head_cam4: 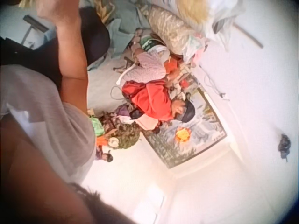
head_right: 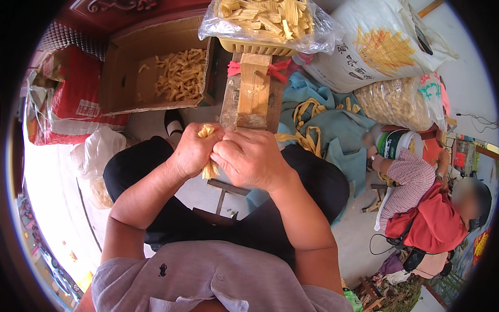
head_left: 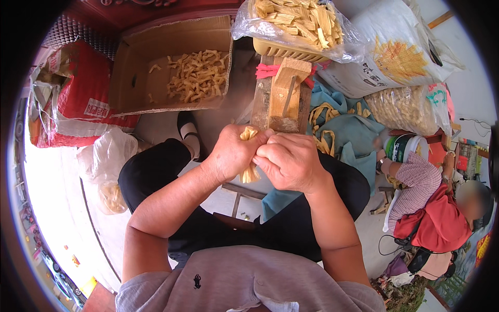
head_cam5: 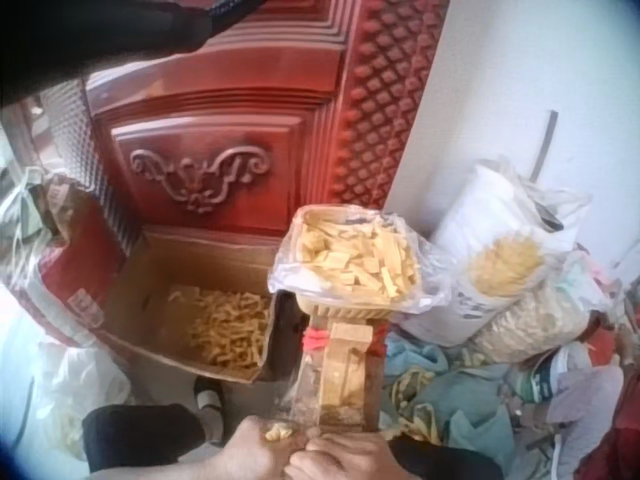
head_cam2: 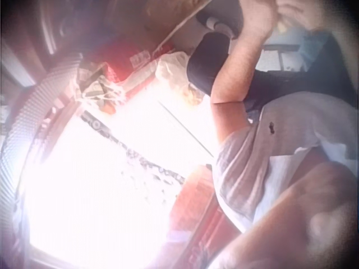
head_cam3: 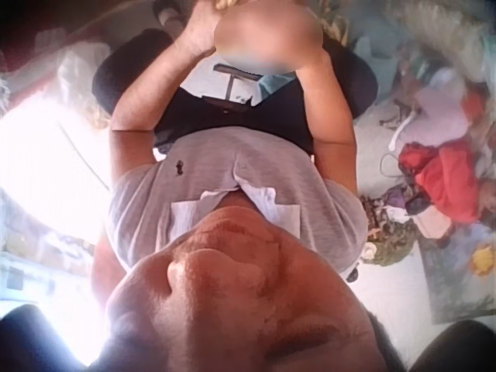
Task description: The person is tying strips of corn husks into bundles by hand using a wooden tool to assist with forming knots.
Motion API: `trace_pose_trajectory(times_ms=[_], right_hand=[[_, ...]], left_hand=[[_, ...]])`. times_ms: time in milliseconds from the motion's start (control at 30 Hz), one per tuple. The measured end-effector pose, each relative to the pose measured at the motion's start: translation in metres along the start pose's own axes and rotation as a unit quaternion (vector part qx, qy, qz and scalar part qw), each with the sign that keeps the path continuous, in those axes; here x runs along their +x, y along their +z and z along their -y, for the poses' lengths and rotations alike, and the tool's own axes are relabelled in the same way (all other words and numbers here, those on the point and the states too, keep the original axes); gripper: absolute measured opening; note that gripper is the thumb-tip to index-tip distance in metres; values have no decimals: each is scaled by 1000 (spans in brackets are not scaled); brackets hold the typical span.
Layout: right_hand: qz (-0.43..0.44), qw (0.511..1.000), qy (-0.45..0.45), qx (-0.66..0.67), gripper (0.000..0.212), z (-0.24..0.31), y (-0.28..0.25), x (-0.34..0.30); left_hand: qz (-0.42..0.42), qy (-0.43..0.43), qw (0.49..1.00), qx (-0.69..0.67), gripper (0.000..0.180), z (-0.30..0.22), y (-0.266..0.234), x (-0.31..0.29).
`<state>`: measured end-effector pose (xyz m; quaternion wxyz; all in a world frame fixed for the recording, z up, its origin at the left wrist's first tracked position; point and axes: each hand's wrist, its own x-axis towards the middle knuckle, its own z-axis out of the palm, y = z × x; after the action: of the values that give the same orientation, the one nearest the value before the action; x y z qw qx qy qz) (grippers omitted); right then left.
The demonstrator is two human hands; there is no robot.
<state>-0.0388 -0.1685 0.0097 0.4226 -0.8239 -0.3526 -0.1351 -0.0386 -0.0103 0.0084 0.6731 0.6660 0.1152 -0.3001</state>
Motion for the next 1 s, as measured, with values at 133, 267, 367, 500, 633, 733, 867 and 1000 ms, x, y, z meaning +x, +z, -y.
trace_pose_trajectory(times_ms=[133, 267, 367, 500, 633, 733, 867, 1000], right_hand=[[9, 997, 8, 74, 23, -1, -19, 2], [-97, 992, 43, 64, 16, -6, -40, 11], [-1, 965, 221, 144, 17, 4, -29, 2], [83, 747, 418, 510, 11, 6, -7, -15], [57, 520, 507, 685, 9, 10, 3, -19], [-77, 580, 449, 675, 6, 12, 8, -13], [-153, 744, 433, 485, 16, 17, 5, -8], [-32, 892, 374, 252, 20, 15, 0, -13]], left_hand=[[275, -53, 944, 176, 24, -13, -11, -12], [517, 11, 856, -29, 31, -10, -7, -33], [382, 109, 917, 10, 37, -33, -25, -34], [90, 460, 790, 395, 22, -25, -29, -16], [14, 560, 719, 411, 22, -16, -26, -13], [-63, 594, 696, 399, 30, -9, -26, -7], [-76, 470, 804, 356, 29, -12, -21, -10], [26, 337, 874, 349, 27, -6, -27, -7]])
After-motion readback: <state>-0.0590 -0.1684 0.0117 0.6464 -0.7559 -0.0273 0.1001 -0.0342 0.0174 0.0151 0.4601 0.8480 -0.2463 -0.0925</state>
